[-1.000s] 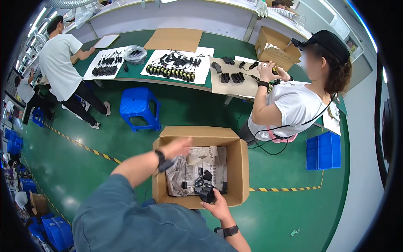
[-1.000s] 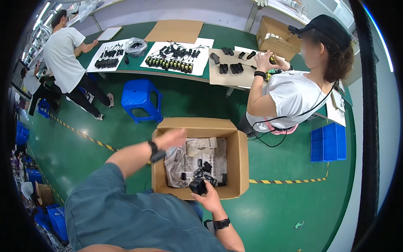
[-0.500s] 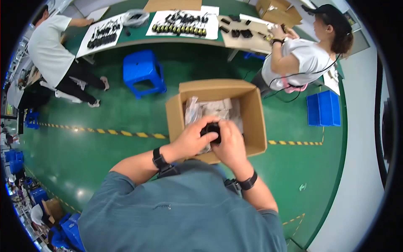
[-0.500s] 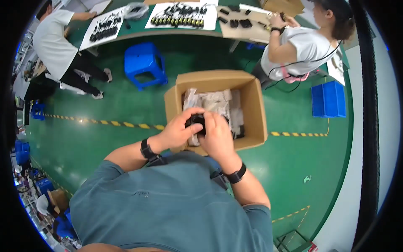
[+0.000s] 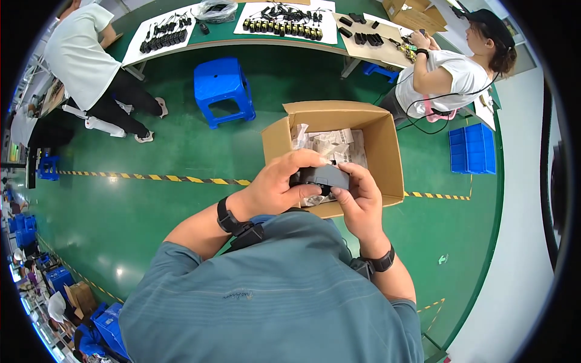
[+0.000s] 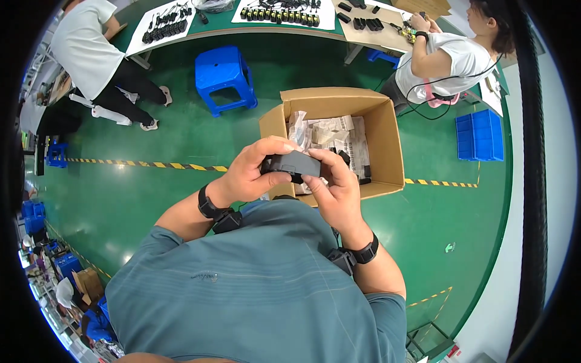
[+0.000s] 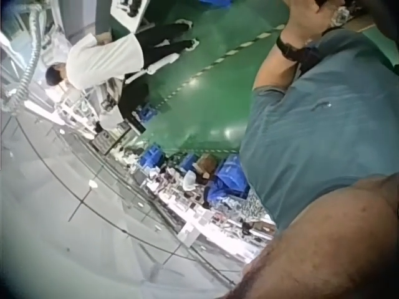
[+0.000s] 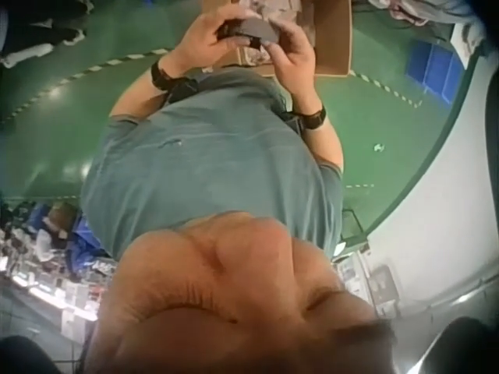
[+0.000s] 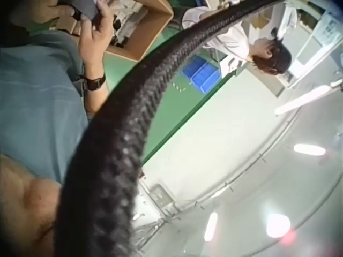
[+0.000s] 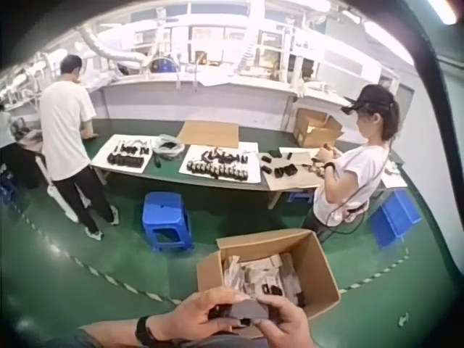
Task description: The person picks up a black plastic housing from a cardboard box, turns it over, and fits a smaller black component into it before placing the assembled unit back into the box.
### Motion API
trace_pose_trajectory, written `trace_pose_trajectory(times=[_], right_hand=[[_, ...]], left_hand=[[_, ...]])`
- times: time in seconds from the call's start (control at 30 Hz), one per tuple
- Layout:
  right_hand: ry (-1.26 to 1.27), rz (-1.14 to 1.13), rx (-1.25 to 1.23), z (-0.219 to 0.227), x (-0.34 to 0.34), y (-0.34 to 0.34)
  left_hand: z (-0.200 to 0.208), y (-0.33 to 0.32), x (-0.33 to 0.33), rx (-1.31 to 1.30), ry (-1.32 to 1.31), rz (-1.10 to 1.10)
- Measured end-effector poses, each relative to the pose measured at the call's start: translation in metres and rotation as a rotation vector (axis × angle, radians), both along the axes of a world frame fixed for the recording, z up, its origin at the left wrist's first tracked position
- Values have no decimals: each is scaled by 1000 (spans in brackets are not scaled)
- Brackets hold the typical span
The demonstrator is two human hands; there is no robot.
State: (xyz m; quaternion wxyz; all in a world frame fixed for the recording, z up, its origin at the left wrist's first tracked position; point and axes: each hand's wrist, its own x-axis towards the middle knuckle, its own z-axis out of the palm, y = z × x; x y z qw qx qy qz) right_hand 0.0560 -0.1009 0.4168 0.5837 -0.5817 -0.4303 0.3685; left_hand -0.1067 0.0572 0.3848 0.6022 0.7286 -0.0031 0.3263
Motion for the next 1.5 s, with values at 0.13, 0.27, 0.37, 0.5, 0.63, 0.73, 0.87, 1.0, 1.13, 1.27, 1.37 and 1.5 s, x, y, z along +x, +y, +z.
trace_pose_trajectory(times=[0.13, 0.27, 0.37, 0.5, 0.63, 0.73, 0.87, 1.0, 1.13, 1.27, 1.37, 1.5], right_hand=[[-374, -28, 95, 3, -4, -2], [-553, -74, 180, 7, -3, -5], [-584, -96, 204, 8, 0, -12], [-598, -116, 205, 8, 6, -18], [-577, -143, 204, 6, 12, -23], [-564, -158, 201, 6, 18, -26], [-646, -173, 167, 9, 24, -30], [-477, -161, 89, 1, 32, -38], [171, -226, 17, -6, 39, -44], [266, -245, 49, -7, 45, -48], [162, -231, 56, -4, 44, -49], [144, -211, 63, 3, 36, -44]], left_hand=[[0, -3, -3, 53, -57, 34], [6, -5, 4, 112, -96, 25], [9, -10, 8, 134, -96, 30], [13, -13, 16, 165, -86, 24], [13, -15, 26, 181, -90, 0], [13, -16, 33, 185, -80, -15], [12, -18, 40, 202, -46, -21], [13, -21, 44, 239, -31, 6], [15, -22, 45, 245, -52, 31], [17, -22, 46, 249, -76, -12], [20, -22, 46, 298, -82, -19], [23, -22, 45, 351, -112, -10]])
